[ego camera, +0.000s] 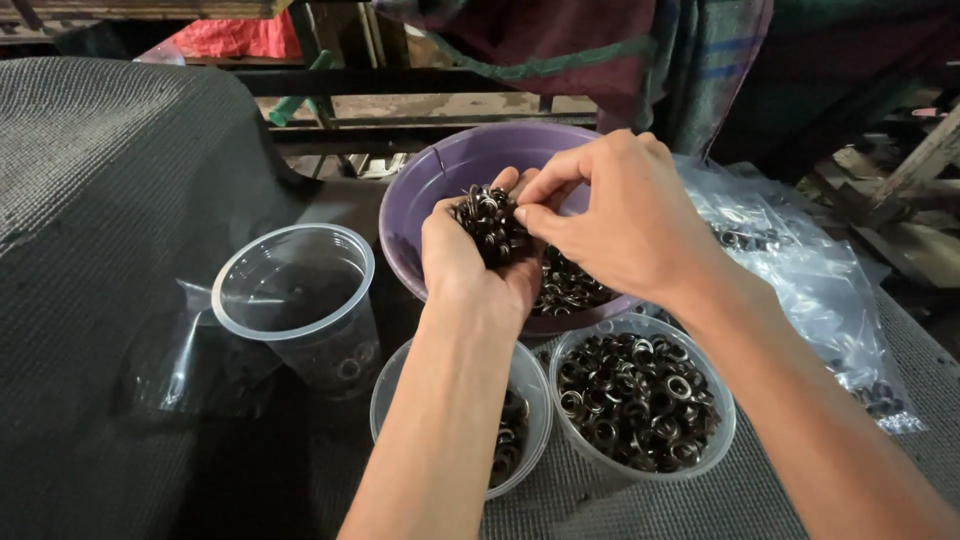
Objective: Sorting and transferring metal eyelets from a large bowl into smaller plastic containers.
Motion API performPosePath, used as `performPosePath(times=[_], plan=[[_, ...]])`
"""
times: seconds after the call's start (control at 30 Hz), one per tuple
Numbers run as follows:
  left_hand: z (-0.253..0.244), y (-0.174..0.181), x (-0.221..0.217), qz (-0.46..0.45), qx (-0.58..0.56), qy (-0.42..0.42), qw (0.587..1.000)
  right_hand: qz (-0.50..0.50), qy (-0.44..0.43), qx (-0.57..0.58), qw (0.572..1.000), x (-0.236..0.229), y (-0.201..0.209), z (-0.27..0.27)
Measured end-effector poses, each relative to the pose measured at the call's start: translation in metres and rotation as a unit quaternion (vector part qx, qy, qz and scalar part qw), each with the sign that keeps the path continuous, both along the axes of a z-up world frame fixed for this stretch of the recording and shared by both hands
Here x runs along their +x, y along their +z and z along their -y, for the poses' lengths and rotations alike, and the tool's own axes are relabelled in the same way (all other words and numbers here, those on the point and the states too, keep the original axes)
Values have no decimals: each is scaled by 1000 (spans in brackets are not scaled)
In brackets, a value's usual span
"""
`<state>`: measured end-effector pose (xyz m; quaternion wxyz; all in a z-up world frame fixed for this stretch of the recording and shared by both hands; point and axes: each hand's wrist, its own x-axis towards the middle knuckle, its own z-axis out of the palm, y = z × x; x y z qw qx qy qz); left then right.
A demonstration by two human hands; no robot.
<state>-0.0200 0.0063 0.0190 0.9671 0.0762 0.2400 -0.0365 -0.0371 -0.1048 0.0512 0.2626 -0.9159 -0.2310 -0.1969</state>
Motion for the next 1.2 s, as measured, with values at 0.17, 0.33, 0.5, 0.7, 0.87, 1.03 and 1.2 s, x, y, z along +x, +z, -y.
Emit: performPosePath(times=[0.17, 0.33, 0.5, 0.7, 0.87, 1.03, 1.2], plan=[[-1, 3, -2, -11, 30, -15, 999, -98, -55, 6, 994, -10, 9, -6], [-1, 1, -1, -16, 36, -9, 999, -109, -46, -20, 993, -5, 7, -8], [-3, -5, 4, 8, 12, -8, 1000, -73, -8, -18, 997, -1, 7, -8], [-4, -10, 13, -11, 5, -18, 1000, -145, -68, 66, 985, -11, 16, -5], [-5, -11, 12, 3, 14, -15, 1000, -108, -27, 55, 992, -8, 14, -2], [-6, -9, 10, -9, 35, -23, 999, -101, 2, 56, 993, -7, 13, -4], [-7, -11, 12, -5, 3, -14, 1000, -90, -32, 44, 994, -7, 14, -4]])
